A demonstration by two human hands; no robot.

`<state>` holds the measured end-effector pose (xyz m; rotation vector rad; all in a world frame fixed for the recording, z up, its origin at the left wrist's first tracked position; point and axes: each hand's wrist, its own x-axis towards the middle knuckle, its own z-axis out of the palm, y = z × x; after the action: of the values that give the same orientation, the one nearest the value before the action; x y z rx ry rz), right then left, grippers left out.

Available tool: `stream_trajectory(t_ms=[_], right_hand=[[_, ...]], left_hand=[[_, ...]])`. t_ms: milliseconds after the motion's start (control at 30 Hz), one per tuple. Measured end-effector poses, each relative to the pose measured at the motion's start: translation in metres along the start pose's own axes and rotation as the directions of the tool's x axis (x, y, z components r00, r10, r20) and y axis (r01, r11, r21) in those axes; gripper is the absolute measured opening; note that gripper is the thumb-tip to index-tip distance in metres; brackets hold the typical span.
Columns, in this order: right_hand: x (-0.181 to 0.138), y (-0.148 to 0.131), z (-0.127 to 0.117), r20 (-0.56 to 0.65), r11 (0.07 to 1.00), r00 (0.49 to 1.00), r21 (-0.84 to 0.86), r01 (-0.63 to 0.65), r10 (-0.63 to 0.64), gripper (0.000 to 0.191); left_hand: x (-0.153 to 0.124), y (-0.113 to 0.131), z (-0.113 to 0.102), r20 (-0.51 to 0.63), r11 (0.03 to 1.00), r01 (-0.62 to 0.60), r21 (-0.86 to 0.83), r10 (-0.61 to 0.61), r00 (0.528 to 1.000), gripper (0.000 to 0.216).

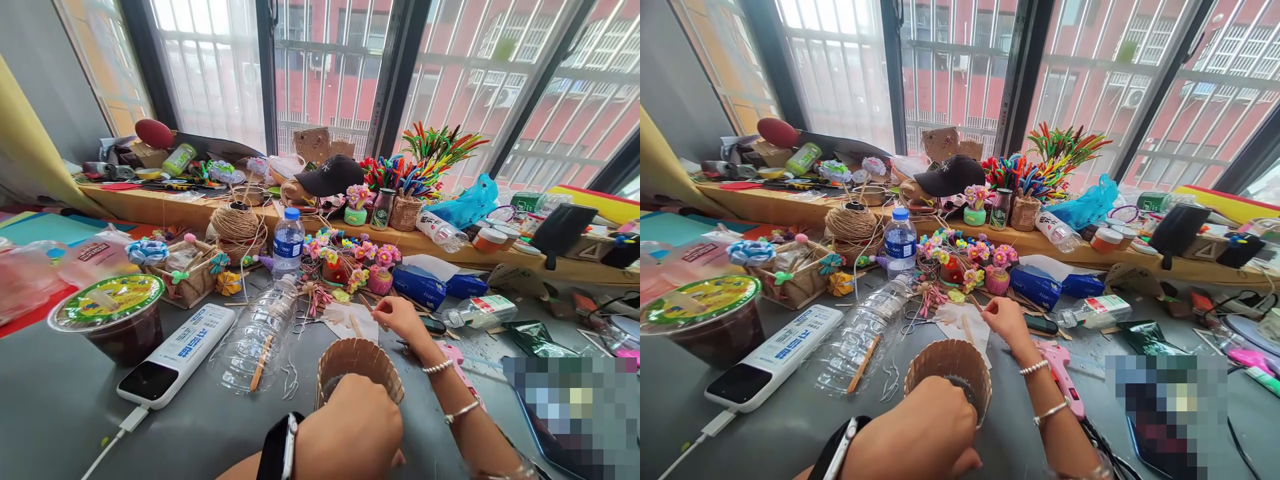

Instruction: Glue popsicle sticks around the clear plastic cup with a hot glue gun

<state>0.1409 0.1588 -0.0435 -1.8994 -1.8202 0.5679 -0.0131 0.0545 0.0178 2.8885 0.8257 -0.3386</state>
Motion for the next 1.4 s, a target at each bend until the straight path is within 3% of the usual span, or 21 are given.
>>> stream_trajectory(t_ms=[133,267,367,467,533,633,833,1000,1100,1233,1400], right_hand=[[-0.019,0.005,-0.009,-0.103,0.978,0.995,0.204,0.039,-0.018,0.016],[-0.031,0.003,-0.021,-0.164,0.926,0.986,0.366,0.096,-0.037,0.028],[-0.038,0.0,-0.029,-0.158,0.809,0.987,0.574,0.126,-0.042,0.044],[-0.045,-0.005,-0.037,-0.158,0.691,0.987,0.712,0.125,-0.016,0.055],[-0.049,-0.009,-0.043,-0.18,0.651,0.984,0.745,0.143,-0.01,0.067],[-0.056,-0.012,-0.051,-0.202,0.63,0.978,0.753,0.189,-0.052,0.081],[-0.069,-0.018,-0.067,-0.155,0.653,0.984,0.738,0.171,-0.083,0.049],[-0.078,-0.029,-0.071,-0.098,0.639,0.988,0.754,0.154,-0.123,0.064],[-0.082,-0.033,-0.07,-0.04,0.632,0.985,0.763,0.138,-0.168,0.061],[-0.081,-0.033,-0.067,0.007,0.607,0.987,0.789,0.091,-0.158,0.042],[-0.078,-0.024,-0.067,0.074,0.642,0.99,0.766,0.023,-0.123,0.028]], left_hand=[[-0.004,-0.009,0.0,-0.118,1.0,0.022,-0.007,-0.022,0.993,0.029],[-0.008,-0.017,-0.012,-0.106,0.991,0.12,-0.055,-0.125,0.987,0.036],[-0.01,-0.024,-0.021,-0.085,0.979,0.186,-0.082,-0.193,0.978,0.034],[-0.009,-0.033,-0.023,-0.168,0.965,0.228,-0.128,-0.247,0.954,0.033],[-0.005,-0.041,-0.02,-0.282,0.962,0.183,-0.2,-0.236,0.93,0.037],[0.002,-0.051,-0.015,-0.388,0.951,0.021,-0.307,-0.145,0.91,0.04],[0.001,-0.061,-0.019,-0.33,0.884,-0.114,-0.454,-0.048,0.943,0.038],[-0.003,-0.069,-0.02,-0.25,0.793,-0.181,-0.581,0.038,0.968,0.042],[0.002,-0.072,-0.015,-0.225,0.786,-0.207,-0.582,0.089,0.97,0.04],[0.015,-0.071,-0.005,-0.229,0.833,-0.148,-0.533,0.027,0.973,0.038],[0.029,-0.064,0.003,-0.244,0.788,-0.135,-0.601,-0.02,0.97,0.031]])
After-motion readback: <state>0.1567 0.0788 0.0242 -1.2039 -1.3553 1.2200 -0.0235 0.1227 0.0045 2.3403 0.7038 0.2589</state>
